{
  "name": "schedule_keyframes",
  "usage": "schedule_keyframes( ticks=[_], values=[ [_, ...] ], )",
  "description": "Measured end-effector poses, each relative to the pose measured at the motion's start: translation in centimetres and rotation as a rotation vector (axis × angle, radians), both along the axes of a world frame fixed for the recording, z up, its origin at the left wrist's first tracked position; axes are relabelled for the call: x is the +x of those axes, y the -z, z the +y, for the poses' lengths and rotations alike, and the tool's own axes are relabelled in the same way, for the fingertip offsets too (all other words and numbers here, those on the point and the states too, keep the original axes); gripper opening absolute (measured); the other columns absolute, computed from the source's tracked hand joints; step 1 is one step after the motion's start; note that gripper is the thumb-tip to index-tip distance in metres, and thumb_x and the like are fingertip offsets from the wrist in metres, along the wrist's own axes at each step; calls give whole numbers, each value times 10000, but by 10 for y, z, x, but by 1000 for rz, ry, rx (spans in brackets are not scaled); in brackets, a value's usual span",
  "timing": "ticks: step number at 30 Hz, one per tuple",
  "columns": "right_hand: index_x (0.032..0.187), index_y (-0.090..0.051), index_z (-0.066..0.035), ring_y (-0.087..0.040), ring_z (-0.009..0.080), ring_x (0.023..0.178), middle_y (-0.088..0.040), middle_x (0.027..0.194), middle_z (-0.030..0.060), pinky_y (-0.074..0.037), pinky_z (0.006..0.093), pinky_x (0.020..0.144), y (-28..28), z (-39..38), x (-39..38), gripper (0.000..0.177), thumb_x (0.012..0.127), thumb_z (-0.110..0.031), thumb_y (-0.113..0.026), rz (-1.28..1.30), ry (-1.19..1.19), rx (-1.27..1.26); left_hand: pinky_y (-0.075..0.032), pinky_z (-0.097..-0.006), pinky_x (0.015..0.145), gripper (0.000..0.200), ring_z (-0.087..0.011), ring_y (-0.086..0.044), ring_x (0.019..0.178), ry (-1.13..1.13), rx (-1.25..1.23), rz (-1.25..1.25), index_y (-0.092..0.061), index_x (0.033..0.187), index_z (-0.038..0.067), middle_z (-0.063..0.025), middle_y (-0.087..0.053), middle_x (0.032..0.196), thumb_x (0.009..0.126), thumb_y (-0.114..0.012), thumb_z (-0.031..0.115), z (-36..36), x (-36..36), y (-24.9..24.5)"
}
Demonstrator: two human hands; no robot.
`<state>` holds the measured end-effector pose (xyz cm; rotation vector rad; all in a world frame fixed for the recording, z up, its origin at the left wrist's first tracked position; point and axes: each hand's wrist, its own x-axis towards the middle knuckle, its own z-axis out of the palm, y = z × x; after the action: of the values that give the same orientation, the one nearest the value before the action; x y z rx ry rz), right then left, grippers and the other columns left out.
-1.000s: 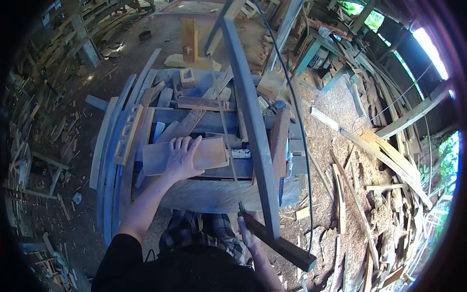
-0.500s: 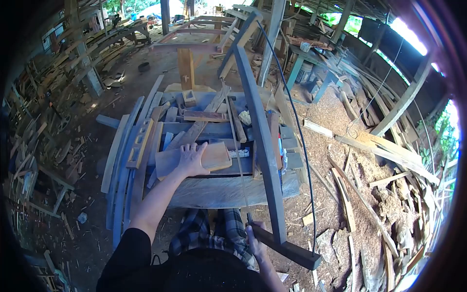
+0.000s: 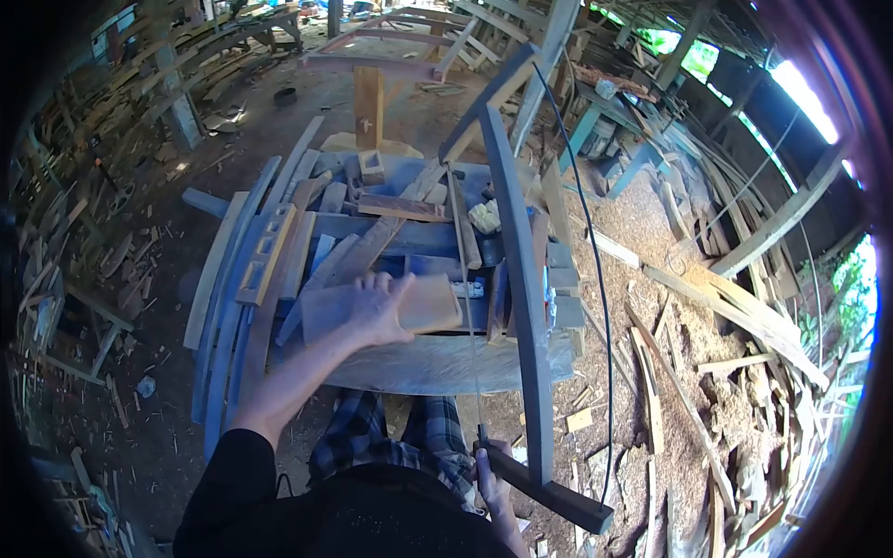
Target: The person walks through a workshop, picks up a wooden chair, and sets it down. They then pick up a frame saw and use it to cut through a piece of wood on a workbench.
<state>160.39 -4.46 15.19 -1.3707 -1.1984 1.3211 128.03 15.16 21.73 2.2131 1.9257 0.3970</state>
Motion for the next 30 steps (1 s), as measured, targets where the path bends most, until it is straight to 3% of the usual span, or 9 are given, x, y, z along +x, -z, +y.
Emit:
schedule_keyframes(
  ticks=[4,6,14,18,21,23,24,26,30],
  values=[
    [1093,-457,-9,-498,74,493,-532,641,27,-418,236,472,-1,1,3,251,955,-190,-563,-25,9,18,-289,-501,981,1063,-377,-427,1141,-73,-16,96,-378,1416,162,-204,-481,1203,495,-847,411,21,-32,-14],
    [1154,-416,-19,-537,112,531,-595,808,127,-441,257,482,7,3,4,320,958,-231,-554,-51,-52,11,-286,-512,986,1078,-385,-422,1144,-52,-37,131,-368,1421,148,-205,-478,1199,489,-853,392,29,-40,-10],
    [1122,-433,-16,-530,95,520,-611,798,112,-430,245,467,-3,23,-7,291,957,-218,-564,22,-13,54,-256,-514,1014,1068,-400,-401,1152,-36,24,34,-372,1416,171,-222,-450,1245,486,-850,385,37,-18,7],
    [1082,-455,-22,-517,71,509,-602,752,71,-418,228,445,-5,35,-14,273,953,-223,-588,-63,33,7,-246,-521,1024,1060,-402,-390,1171,-28,-31,70,-361,1422,157,-227,-446,1246,517,-843,427,36,-9,9],
    [1077,-464,-34,-503,69,503,-595,746,51,-419,236,455,1,43,-28,301,944,-259,-612,-122,26,20,-241,-538,1025,1005,-402,-379,1201,-9,69,72,-371,1413,144,-228,-434,1277,582,-799,510,37,-9,20],
    [1080,-465,-35,-506,71,507,-586,730,45,-419,238,457,4,48,-36,315,940,-273,-617,-105,19,-23,-233,-556,1036,833,-373,-407,1210,-108,144,24,-450,1364,130,-198,-456,1301,699,-704,563,42,-1,25],
    [1082,-467,-35,-510,74,512,-578,713,39,-419,240,460,5,51,-39,330,937,-288,-622,-95,11,-66,-233,-556,1036,833,-373,-407,1210,-103,143,27,-450,1364,130,-198,-456,1301,699,-704,563,47,4,27],
    [1082,-481,-30,-509,76,519,-553,676,26,-415,244,462,-7,55,-43,364,924,-317,-639,-92,12,-83,-223,-568,1053,643,-339,-453,1185,-190,150,-160,-550,1282,128,-149,-526,1266,798,-608,547,61,16,35],
    [1051,-519,-20,-503,77,524,-535,657,18,-412,254,464,-14,62,-44,376,907,-338,-659,-170,-6,-74,-216,-568,1064,507,-317,-492,1146,-319,286,-122,-615,1209,138,-122,-594,1179,853,-567,495,67,39,38]
  ],
)
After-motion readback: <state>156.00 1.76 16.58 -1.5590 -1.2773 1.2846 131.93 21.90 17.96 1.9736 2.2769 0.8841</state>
